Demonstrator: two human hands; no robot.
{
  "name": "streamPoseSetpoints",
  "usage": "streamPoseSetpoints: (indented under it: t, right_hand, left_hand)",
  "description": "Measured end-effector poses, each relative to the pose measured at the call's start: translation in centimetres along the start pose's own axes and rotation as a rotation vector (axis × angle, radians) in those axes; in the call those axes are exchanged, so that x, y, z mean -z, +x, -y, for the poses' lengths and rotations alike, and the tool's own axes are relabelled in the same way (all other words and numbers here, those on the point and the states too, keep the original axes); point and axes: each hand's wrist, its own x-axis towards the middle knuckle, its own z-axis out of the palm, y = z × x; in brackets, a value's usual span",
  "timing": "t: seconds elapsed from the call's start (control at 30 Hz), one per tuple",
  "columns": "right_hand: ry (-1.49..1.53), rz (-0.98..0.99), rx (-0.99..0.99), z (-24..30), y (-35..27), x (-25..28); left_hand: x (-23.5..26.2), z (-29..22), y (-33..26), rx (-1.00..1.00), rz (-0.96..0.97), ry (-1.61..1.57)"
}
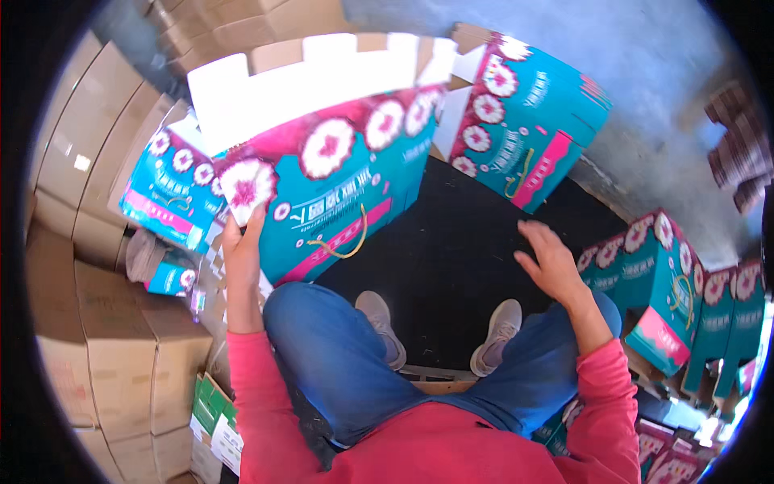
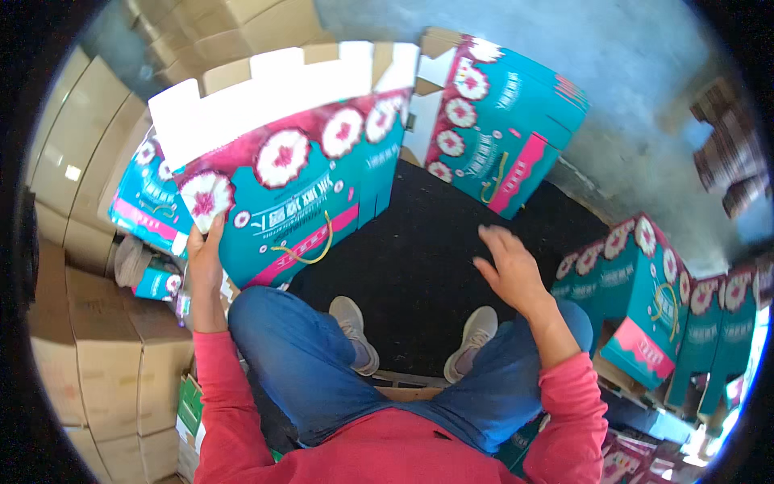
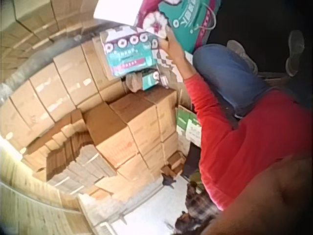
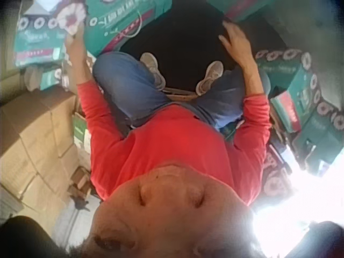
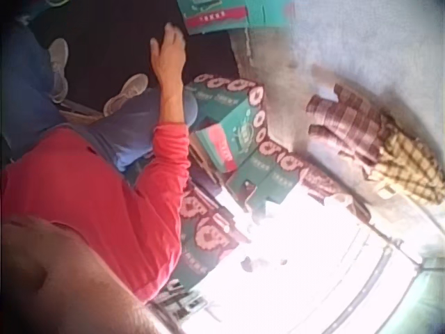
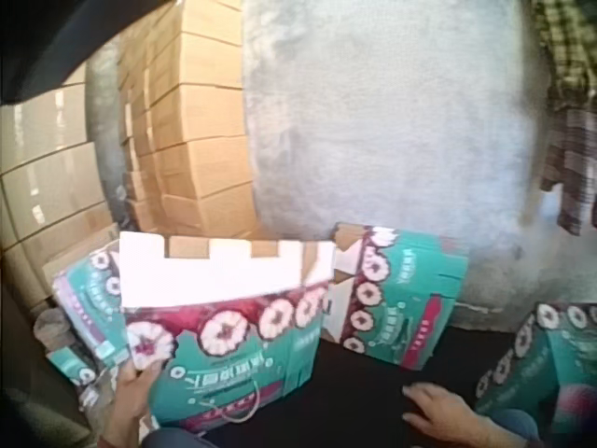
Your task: Folding flat-packed cardboard boxes into their final shape and stacking them.
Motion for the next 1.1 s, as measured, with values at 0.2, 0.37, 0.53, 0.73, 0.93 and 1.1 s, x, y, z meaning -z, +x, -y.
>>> streamPoseSetpoints:
  t: [0.2,0.37,0.53,0.73,0.93,1.1]
  right_hand:
    - [0.145,-0.355,-0.046,-0.4,1.0,5.1]
    - [0.570,0.332,-0.144,-0.6,-1.6,4.2]
    - [0.791,0.312,-0.260,-0.4,-1.6,2.5]
    - [0.915,0.143,-0.372,-0.8,1.3,-1.2]
    - [0.821,0.034,-0.467,-3.3,2.7,-3.8]
    - [0.831,0.063,-0.444,-2.2,4.0,-3.4]
  left_hand:
    - [-4.1,-3.6,-0.8,-0.012,0.507,0.094]
    - [-7.9,-3.4,-0.5,-0.010,0.842,0.260]
    - [-10.7,-1.7,0.1,-0.172,0.560,0.550]
    - [-16.4,-0.4,-4.3,-0.348,0.581,0.660]
    - [-22.9,-1.1,-12.2,-0.379,0.869,0.479]
    - [-27.0,0.7,-16.1,-0.410,0.814,0.502]
